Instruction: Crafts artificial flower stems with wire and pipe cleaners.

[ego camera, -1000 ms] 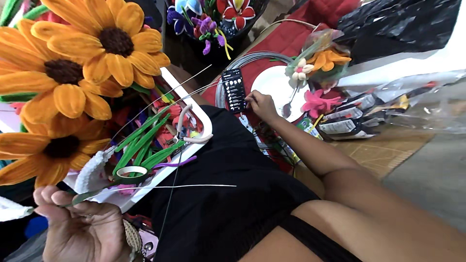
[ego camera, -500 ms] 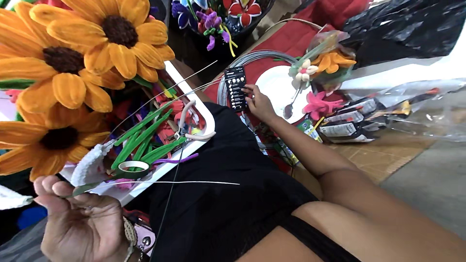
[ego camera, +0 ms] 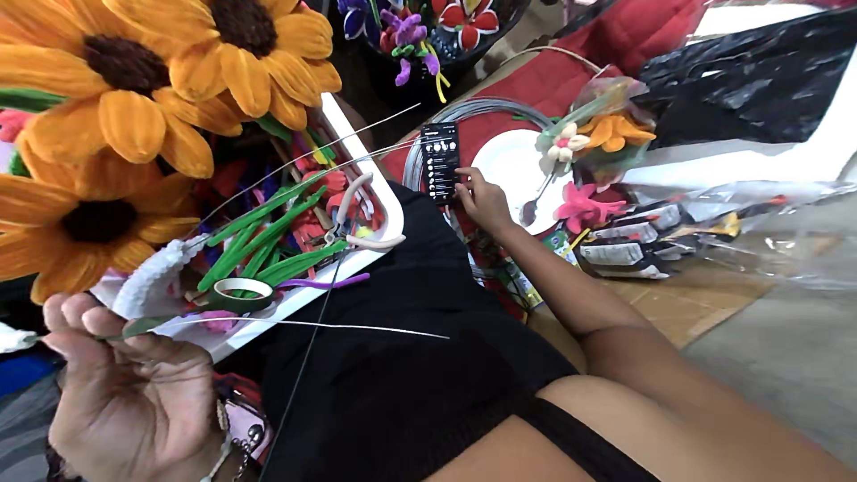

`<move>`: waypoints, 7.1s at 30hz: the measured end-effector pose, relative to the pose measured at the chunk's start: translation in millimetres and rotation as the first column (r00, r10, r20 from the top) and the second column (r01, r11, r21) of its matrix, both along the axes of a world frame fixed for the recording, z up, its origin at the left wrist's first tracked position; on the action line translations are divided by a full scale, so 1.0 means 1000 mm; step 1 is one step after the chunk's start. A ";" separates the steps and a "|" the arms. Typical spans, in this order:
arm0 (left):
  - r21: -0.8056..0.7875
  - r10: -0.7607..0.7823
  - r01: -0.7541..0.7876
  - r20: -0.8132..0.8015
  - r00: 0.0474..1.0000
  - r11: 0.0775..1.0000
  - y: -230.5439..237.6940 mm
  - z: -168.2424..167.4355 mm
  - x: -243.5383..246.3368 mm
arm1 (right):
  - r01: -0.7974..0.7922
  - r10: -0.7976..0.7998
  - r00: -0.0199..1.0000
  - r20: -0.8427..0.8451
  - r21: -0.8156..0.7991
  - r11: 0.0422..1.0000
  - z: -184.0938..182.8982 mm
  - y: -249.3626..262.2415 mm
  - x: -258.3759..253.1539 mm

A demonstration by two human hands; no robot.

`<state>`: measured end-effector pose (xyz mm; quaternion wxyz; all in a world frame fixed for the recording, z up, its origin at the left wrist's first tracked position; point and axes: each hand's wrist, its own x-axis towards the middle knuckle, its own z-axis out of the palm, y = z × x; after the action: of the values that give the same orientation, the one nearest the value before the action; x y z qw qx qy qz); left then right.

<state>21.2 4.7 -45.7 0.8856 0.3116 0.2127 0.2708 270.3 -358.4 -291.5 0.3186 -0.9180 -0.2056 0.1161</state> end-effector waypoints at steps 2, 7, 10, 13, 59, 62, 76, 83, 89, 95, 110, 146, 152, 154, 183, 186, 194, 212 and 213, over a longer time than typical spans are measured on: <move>-0.002 0.008 -0.008 0.004 1.000 1.000 0.000 -0.001 -0.001 | 0.009 -0.009 1.000 -0.001 -0.001 1.000 0.000 -0.001 0.000; -0.032 -0.006 0.007 0.027 1.000 0.999 0.001 -0.002 -0.003 | -0.014 0.014 1.000 0.012 -0.011 1.000 -0.004 -0.005 -0.002; -0.012 0.013 -0.013 0.003 1.000 1.000 0.000 0.000 -0.001 | -0.059 0.059 0.998 0.005 -0.045 0.997 0.000 -0.008 -0.003; 0.006 0.019 -0.019 -0.025 1.000 1.000 -0.003 0.005 0.001 | -0.194 0.193 0.981 -0.014 -0.086 0.977 0.010 -0.015 -0.003; 0.058 0.028 -0.025 -0.053 0.998 0.998 0.001 0.012 0.000 | 0.054 -0.052 0.998 0.032 -0.048 0.997 0.014 0.028 0.044; 0.079 0.040 -0.035 -0.060 0.997 0.996 -0.001 0.012 0.003 | 0.062 -0.060 0.998 0.025 -0.062 0.996 0.009 0.011 0.019; 0.077 0.013 -0.010 -0.031 0.999 0.997 0.000 0.010 0.002 | -0.047 0.043 0.998 -0.046 -0.096 0.994 -0.001 0.012 -0.007; 0.050 0.017 -0.016 -0.029 0.999 0.999 0.003 0.008 -0.003 | -0.020 0.020 1.000 -0.004 0.014 1.000 0.003 0.010 -0.002; 0.059 0.020 -0.018 -0.028 0.999 0.998 0.001 0.008 -0.001 | -0.004 0.004 1.000 0.002 0.022 1.000 0.007 0.006 0.001; 0.057 0.025 -0.022 -0.046 0.999 0.998 0.002 0.009 -0.002 | -0.006 0.007 1.000 -0.019 0.032 0.999 0.001 0.004 -0.002; 0.038 0.014 -0.014 -0.011 1.000 0.999 -0.001 0.008 0.001 | -0.140 0.142 0.982 -0.125 0.024 0.990 -0.001 0.011 -0.005; 0.043 0.054 -0.053 -0.030 0.998 0.998 -0.003 0.006 -0.002 | 0.061 -0.145 0.979 0.144 0.471 0.880 0.116 0.026 0.030; 0.028 0.046 -0.046 -0.007 0.999 0.999 -0.002 0.010 -0.002 | -0.039 -0.177 0.941 0.289 0.612 0.790 0.170 0.034 0.039; 0.015 0.041 -0.041 0.007 0.999 0.999 -0.003 0.011 -0.002 | -0.061 -0.173 0.938 0.300 0.634 0.771 0.181 0.037 0.036; 0.273 -0.052 0.072 -0.078 0.996 0.959 -0.050 0.032 0.046 | -0.567 0.914 0.344 -0.214 0.729 0.384 0.260 0.211 -0.024; 0.348 -0.034 0.054 -0.062 0.997 0.936 -0.046 0.034 0.041 | -0.541 0.930 0.258 -0.263 0.758 0.365 0.259 0.220 -0.025; 0.540 0.045 0.010 -0.090 0.995 0.842 -0.039 0.038 0.032 | -0.646 0.921 0.386 -0.048 0.699 0.307 0.265 0.229 -0.026; 0.857 0.215 -0.076 -0.042 0.976 0.509 -0.032 0.044 0.020 | -0.860 0.688 0.509 0.518 0.337 0.382 0.292 0.228 -0.053; 0.857 0.223 -0.086 -0.034 0.974 0.508 -0.032 0.044 0.020 | -0.863 0.676 0.506 0.536 0.319 0.392 0.293 0.228 -0.054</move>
<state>41.2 -27.5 -1.7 0.5752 0.7020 0.1417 0.3954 216.8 -130.8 1.8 0.4374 -0.5816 -0.6849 0.0368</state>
